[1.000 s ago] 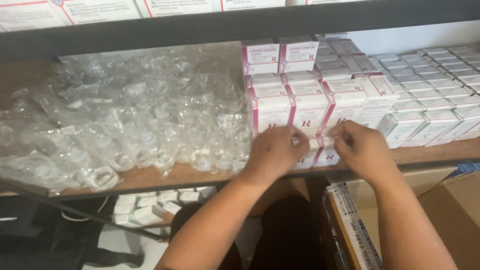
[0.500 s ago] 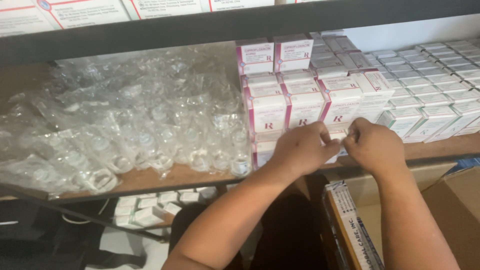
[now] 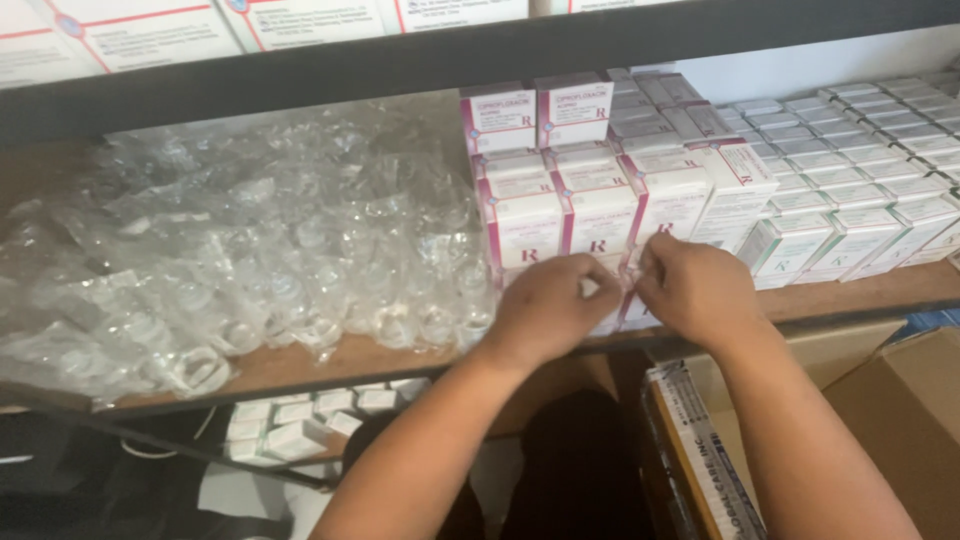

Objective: The person organizes small white boxes with pink labels on a shelf, stacking them neatly. They also handle and arrange numerous clear plastic-wrapped items on the same shelf.

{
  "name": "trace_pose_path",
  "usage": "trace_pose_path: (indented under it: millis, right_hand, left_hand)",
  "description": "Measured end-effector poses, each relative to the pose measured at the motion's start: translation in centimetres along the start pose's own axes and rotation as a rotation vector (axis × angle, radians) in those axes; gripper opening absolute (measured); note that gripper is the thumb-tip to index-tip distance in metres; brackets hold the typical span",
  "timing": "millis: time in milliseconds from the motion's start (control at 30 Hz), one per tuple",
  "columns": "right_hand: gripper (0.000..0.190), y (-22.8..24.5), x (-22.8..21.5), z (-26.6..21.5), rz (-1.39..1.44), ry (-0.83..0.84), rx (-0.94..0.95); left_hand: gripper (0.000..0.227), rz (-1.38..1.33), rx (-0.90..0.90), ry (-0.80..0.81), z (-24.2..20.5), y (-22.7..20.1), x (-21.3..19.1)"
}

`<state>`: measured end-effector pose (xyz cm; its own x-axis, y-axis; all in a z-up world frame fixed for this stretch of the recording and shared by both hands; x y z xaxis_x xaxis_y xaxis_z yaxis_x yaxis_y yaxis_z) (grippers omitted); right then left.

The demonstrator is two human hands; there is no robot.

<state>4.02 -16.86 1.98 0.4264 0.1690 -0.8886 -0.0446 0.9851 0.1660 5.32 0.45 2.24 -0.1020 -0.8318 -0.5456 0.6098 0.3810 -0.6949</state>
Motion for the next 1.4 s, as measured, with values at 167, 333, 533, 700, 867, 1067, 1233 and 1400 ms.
trace_pose_path:
  millis: [167, 333, 533, 700, 867, 1067, 1233, 1400]
  right_hand:
    - [0.019, 0.3, -0.7, -1.1, 0.007, 0.008, -0.017]
    - [0.017, 2.2, -1.0, -2.6, 0.042, 0.072, -0.025]
    - [0.018, 8.7, 1.4, -4.2, 0.041, 0.222, -0.143]
    - [0.013, 15.6, 4.6, -6.4, 0.248, 0.124, -0.342]
    - [0.01, 19.4, 9.0, -7.3, 0.365, 0.112, -0.435]
    - [0.015, 19.8, 11.6, -5.6, 0.192, 0.237, -0.228]
    - [0.02, 18.3, 12.8, -4.5, 0.389, 0.298, -0.203]
    - [0.028, 17.4, 13.4, -5.1, 0.542, 0.579, 0.167]
  left_hand:
    - [0.022, -0.032, -0.134, 0.009, -2.2, 0.9, -5.6]
    - [0.012, -0.08, -0.281, -0.135, -6.5, 6.3, -11.3]
    - [0.002, -0.092, -0.111, -0.523, -12.0, 13.9, -13.7]
    - [0.014, 0.088, 0.095, -0.489, -13.2, 14.2, -12.5]
    - [0.018, 0.143, 0.017, -0.437, -13.4, 15.0, -12.7]
    - [0.023, 0.243, 0.053, -0.405, -13.2, 15.6, -11.5]
    - [0.032, 0.327, 0.016, -0.358, -13.5, 15.7, -10.9]
    - [0.031, 0.308, 0.043, -0.398, -13.8, 14.8, -11.2]
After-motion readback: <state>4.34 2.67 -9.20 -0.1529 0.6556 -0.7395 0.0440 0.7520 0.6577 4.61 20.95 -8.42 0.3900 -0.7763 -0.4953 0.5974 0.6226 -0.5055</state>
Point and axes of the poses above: each hand's wrist, its own z-axis towards the middle knuckle, its own x-axis out of the palm, y = z × x, the point moved 8 cm from there along z, towards the middle knuckle, and after that the axes turned 3 degrees about -y, right-handed, at the moved point
